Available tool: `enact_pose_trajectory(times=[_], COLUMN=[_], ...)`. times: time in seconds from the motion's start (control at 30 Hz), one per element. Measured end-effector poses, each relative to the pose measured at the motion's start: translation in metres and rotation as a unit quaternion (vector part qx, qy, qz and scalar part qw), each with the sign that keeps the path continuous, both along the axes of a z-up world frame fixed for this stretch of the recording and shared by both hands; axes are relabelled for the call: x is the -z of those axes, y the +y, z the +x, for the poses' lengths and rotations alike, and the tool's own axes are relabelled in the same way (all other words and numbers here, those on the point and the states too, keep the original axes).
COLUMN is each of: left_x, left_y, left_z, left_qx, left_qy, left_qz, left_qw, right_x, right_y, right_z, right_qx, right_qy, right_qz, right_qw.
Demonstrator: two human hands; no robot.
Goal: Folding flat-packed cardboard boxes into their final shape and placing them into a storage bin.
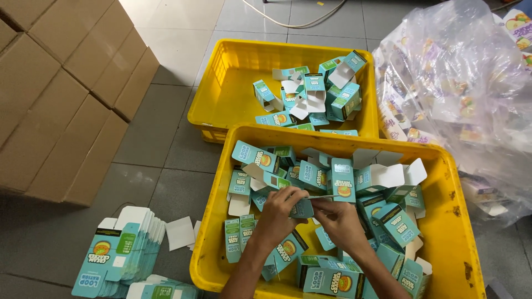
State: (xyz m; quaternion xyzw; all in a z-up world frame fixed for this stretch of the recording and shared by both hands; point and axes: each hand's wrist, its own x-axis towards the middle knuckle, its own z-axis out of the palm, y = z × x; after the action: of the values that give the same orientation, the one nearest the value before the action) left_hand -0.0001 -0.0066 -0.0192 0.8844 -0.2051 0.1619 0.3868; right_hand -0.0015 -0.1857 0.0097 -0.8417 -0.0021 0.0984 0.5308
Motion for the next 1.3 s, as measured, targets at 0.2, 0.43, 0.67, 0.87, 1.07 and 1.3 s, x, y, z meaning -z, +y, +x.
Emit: enact_pose_trajectory(times=[0.2, 0.43, 0.67, 0.87, 1.07, 1.3], left_x=[0.009, -0.007, -0.024, -0.021, -0.015, -0.016], left_y=[-0.002, -0.005, -0.008, -0.009, -0.007, -0.010], left_z=[0.001, -0.002, -0.004, -0.003, -0.003, -0.005], left_qx=[-0.006, -0.032, -0.028, -0.036, -0.048, -0.071], left_qy=[0.083, 0.179, 0.079, 0.016, 0.018, -0.023], left_qz=[0.013, -0.012, -0.100, -0.102, -0.080, -0.047], left_qw=[0.996, 0.983, 0.991, 0.994, 0.995, 0.996], right_x=[-0.006, 0.012, -0.008, -0.008, 0.006, 0.010], right_y=[0.005, 0.005, 0.008, 0.011, 0.010, 0.002], right_z=[-0.006, -0.008, -0.013, -0.016, -0.016, -0.010], right_qx=[-0.037, -0.016, -0.029, -0.035, -0.108, -0.086], right_qy=[-0.099, -0.106, -0.256, -0.328, -0.185, -0.126], right_qz=[-0.150, -0.143, -0.105, -0.139, -0.151, -0.012], right_qw=[0.983, 0.984, 0.960, 0.934, 0.965, 0.988])
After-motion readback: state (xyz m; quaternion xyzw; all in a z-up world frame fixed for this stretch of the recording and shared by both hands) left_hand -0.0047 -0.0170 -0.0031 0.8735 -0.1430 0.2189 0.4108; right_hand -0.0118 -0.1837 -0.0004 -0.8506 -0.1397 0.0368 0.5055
